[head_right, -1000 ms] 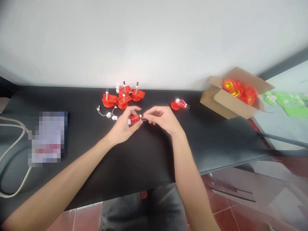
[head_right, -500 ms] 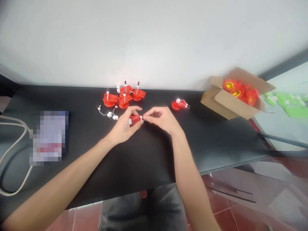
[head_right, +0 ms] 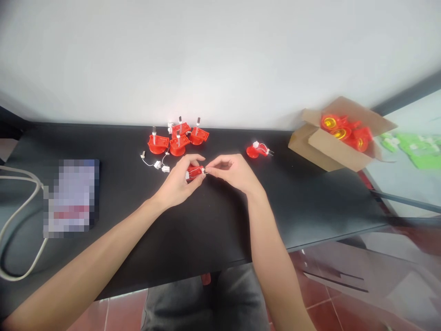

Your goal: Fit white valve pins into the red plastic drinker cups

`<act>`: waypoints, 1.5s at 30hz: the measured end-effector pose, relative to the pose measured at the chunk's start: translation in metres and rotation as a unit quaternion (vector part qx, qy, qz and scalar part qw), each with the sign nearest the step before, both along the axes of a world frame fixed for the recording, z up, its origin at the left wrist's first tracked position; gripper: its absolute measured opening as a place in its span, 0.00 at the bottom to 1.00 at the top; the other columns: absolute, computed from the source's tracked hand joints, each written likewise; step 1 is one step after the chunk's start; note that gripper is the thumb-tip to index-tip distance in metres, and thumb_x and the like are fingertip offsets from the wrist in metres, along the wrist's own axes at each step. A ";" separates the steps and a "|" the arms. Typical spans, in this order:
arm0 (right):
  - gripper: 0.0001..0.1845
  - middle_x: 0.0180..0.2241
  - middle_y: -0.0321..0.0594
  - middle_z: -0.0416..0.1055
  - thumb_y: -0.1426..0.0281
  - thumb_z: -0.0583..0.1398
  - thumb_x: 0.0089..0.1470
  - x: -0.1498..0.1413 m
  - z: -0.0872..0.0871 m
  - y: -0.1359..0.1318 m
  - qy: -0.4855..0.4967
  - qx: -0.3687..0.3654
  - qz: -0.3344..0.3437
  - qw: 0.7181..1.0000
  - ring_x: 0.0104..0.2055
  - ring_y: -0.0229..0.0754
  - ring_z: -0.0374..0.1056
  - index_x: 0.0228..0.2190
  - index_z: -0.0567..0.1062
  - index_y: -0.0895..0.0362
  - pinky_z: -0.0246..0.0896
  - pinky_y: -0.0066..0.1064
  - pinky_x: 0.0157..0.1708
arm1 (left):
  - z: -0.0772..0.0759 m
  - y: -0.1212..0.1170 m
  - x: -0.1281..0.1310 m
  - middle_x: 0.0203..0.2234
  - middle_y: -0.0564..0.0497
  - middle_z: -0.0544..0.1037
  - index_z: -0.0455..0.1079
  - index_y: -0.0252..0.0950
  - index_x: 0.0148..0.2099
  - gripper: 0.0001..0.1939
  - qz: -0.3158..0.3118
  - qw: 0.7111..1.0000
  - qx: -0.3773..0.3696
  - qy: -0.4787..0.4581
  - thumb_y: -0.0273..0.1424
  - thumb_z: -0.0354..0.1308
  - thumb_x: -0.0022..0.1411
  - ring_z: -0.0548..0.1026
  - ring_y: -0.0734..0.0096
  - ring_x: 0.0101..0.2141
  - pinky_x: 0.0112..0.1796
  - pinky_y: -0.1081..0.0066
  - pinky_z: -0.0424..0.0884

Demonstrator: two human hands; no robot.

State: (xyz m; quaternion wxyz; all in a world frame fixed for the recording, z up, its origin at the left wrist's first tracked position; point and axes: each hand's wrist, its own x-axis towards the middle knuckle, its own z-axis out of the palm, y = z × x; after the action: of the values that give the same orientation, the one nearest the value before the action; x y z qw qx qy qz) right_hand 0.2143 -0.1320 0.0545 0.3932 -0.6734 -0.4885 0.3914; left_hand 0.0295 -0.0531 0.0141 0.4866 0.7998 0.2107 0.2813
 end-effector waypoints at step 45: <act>0.13 0.34 0.39 0.76 0.57 0.68 0.53 -0.004 0.001 0.002 -0.058 0.021 0.037 0.997 0.30 0.39 0.67 0.30 0.82 0.55 0.64 0.35 0.33 | -0.004 0.003 0.000 0.35 0.52 0.71 0.66 0.41 0.51 0.11 -0.003 1.000 -0.014 -0.013 0.28 0.56 0.66 0.68 0.68 0.38 0.43 0.63 0.67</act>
State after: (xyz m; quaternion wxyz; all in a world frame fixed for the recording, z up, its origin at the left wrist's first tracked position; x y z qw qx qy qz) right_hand 0.2099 -0.1304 0.0559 0.3636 -0.6681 -0.5430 0.3558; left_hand 0.0296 -0.0500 0.0100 0.5013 0.7897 0.2064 0.2871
